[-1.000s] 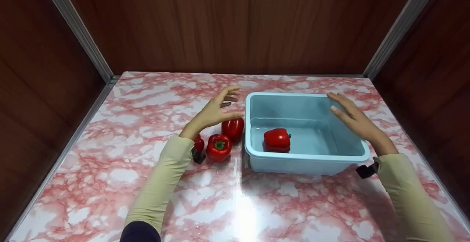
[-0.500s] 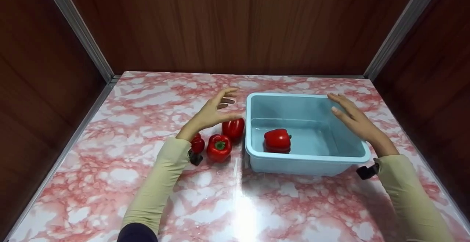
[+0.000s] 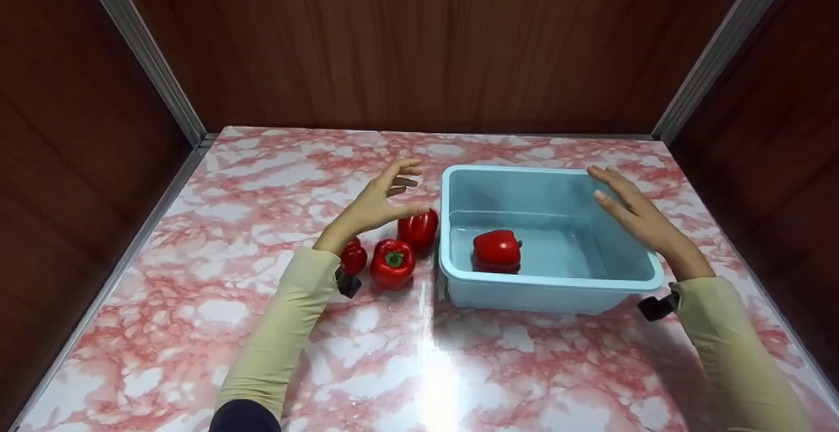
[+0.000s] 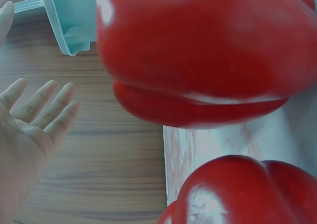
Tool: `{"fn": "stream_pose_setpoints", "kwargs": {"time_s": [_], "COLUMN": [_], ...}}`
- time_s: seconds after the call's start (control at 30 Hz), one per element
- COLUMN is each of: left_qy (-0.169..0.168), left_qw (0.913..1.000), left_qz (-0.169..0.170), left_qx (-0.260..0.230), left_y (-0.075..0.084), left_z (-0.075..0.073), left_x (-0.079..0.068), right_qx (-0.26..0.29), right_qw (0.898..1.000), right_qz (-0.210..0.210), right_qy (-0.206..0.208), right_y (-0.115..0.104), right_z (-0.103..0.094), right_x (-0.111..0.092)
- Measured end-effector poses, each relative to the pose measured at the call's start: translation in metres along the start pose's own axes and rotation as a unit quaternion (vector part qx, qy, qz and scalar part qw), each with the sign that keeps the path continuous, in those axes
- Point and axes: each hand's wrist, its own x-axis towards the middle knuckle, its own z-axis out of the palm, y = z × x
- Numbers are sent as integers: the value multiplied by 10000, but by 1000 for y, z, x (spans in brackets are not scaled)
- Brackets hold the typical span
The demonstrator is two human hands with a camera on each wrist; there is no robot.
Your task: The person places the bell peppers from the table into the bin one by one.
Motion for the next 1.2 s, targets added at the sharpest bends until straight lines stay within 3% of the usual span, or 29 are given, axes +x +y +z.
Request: {"fn": "stream_pose_setpoints", "kwargs": {"time_s": [0.27,0.47,1.2], "left_qy": [-148,-158,-133], "left_qw": [9999,9999,9997], "left_qz": [-64,26,-193], "left_qx": [-18,-30,65], "left_y": [28,28,23], "left_z": [-3,-4,-6], "left_x": [-10,-11,-19], "right_qx": [24,2,21], "right_qw": [10000,10000,9999], "right_qz": [7,52,146], "right_qy": [16,49,48], "right_y": [2,0,-2], "right_z": [-1,-1,0], "right_x": [0,-1,-2]}}
